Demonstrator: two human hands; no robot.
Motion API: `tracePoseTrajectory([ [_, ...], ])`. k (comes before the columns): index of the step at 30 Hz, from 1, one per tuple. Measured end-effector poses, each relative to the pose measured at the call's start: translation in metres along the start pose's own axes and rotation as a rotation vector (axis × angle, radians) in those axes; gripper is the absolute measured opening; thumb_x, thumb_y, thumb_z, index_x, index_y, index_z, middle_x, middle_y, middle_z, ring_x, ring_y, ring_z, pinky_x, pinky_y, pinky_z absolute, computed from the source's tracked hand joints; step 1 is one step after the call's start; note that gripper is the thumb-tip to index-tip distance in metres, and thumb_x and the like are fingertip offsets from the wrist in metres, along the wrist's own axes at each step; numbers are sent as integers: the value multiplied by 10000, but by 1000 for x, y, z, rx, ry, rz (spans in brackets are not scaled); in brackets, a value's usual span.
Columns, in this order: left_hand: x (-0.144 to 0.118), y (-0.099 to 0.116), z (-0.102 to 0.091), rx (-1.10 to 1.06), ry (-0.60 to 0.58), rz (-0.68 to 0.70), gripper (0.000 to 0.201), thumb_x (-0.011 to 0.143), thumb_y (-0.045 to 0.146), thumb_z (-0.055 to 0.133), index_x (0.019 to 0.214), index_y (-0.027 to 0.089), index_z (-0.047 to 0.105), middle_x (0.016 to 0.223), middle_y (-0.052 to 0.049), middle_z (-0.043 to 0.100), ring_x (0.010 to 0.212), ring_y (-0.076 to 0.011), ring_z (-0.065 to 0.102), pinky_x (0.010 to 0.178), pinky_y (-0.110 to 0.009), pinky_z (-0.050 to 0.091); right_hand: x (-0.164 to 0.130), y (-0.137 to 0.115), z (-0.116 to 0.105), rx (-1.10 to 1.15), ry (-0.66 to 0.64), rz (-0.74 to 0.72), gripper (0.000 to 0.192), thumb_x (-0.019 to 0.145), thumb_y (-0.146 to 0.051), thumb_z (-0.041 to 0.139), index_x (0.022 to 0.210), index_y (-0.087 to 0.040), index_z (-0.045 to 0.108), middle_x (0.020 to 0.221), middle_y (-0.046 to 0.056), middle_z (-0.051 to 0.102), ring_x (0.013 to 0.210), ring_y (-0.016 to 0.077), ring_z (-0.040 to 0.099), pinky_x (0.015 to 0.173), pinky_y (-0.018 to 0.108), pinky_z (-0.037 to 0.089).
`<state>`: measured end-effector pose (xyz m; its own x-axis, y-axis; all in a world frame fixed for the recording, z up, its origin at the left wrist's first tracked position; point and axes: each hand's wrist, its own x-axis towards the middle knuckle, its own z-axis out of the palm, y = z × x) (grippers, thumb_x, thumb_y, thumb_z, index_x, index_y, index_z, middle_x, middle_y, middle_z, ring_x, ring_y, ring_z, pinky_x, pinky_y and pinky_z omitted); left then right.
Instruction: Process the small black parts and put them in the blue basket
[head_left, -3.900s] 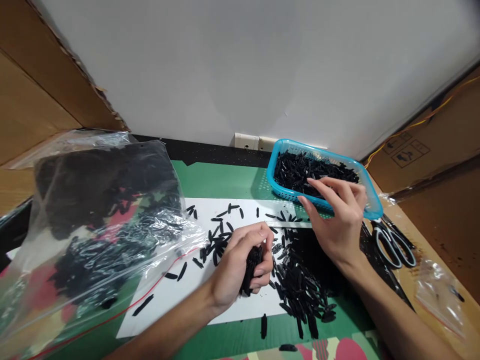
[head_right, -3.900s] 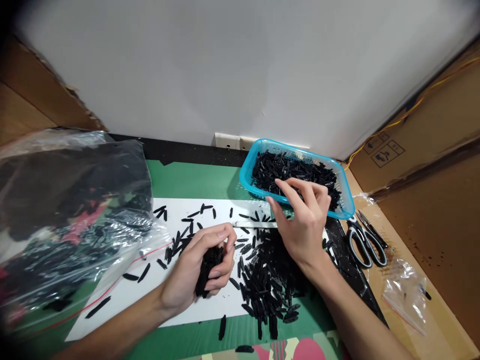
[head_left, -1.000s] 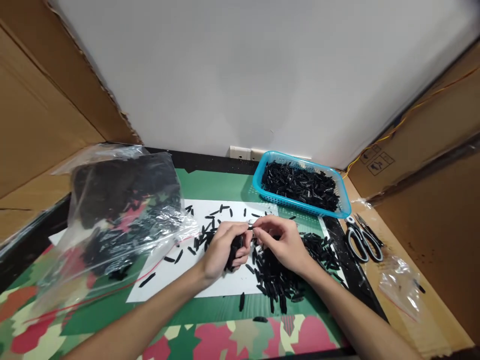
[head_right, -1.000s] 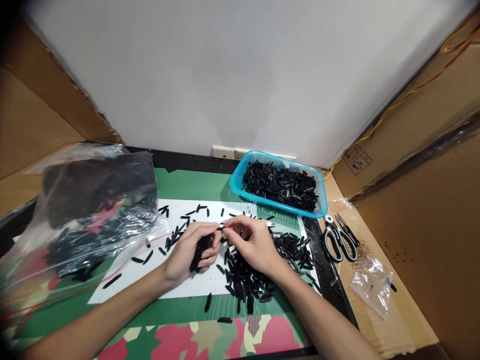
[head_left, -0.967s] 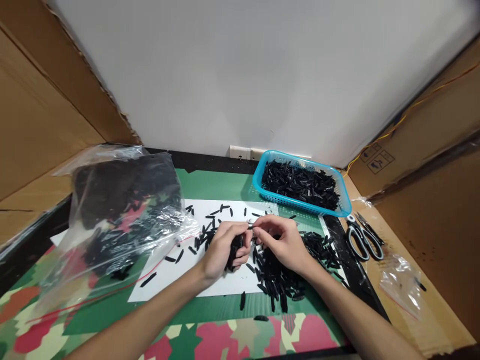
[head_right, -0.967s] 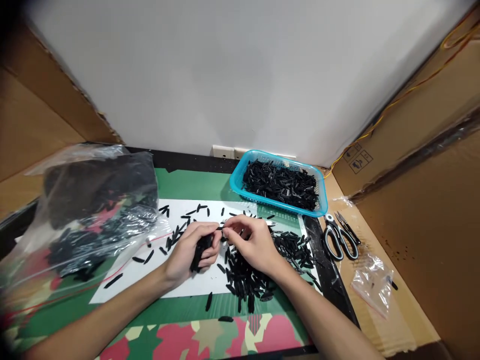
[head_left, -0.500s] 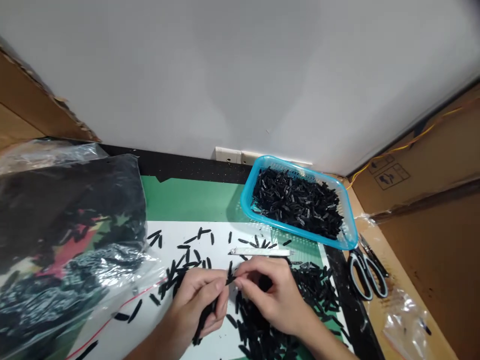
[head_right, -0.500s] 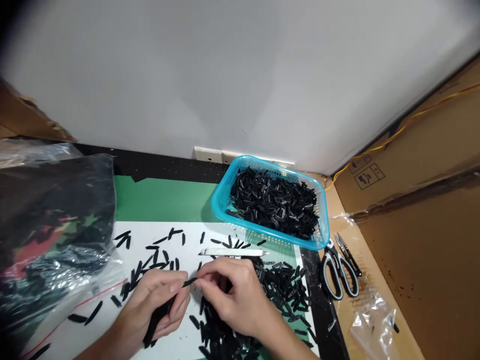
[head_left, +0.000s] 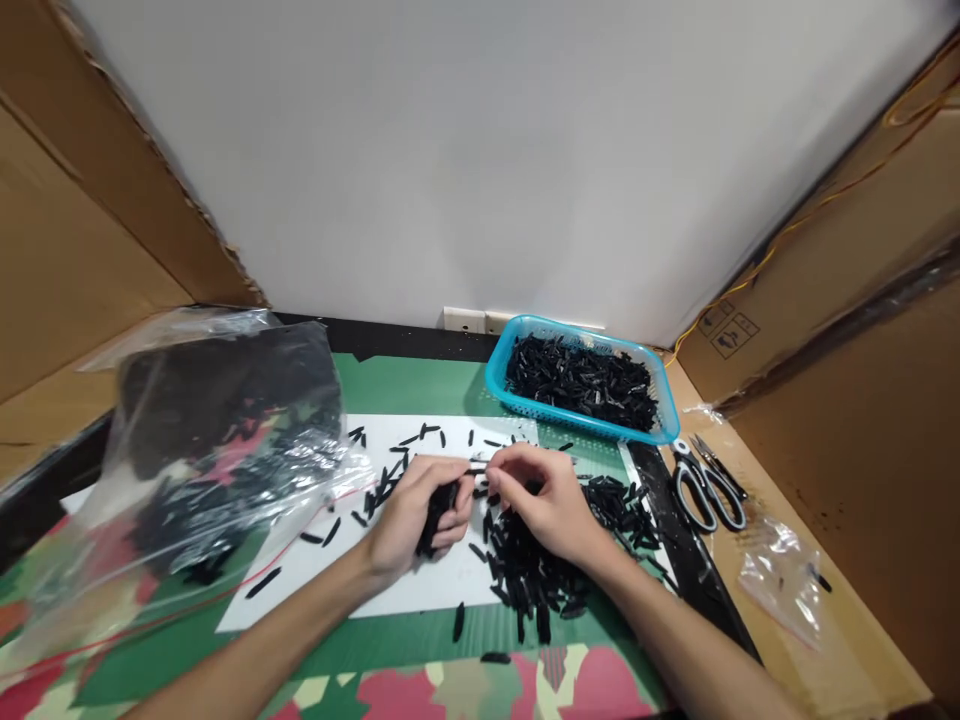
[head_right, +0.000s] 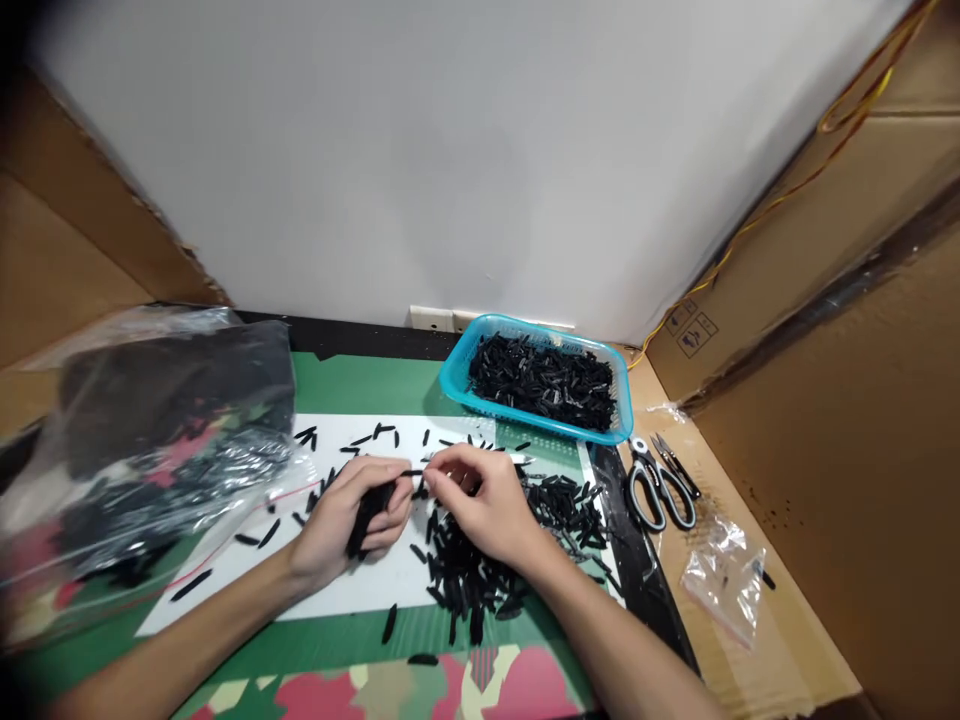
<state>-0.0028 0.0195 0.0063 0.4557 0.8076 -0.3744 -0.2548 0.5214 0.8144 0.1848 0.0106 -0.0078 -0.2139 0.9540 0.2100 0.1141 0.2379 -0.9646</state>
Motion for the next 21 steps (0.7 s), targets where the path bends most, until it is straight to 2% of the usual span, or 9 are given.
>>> tracePoseTrajectory([
  [9,-3,10,11,23,22,68,355,855,396,625,623,213,429,472,75,360,347,-70,322,331,-175,248,-1,2,-1,-21,-48,-88,311,948,-514,700,959,-204,691,771,11,699,560,132,634,530,257,510],
  [14,0,7,11,45,-8,66,344,859,382,615,633,218,415,483,73,367,349,-74,330,332,-180,235,-2,7,-1,-43,-26,-127,305,962,-478,683,1099,-207,659,817,-3,687,526,112,628,505,235,501],
  [21,2,2,13,78,-53,90,324,843,387,600,645,224,403,487,79,354,343,-77,313,330,-184,205,-1,9,-3,-141,-12,-228,248,982,-428,630,1009,-186,671,776,-1,668,516,114,622,501,226,489],
])
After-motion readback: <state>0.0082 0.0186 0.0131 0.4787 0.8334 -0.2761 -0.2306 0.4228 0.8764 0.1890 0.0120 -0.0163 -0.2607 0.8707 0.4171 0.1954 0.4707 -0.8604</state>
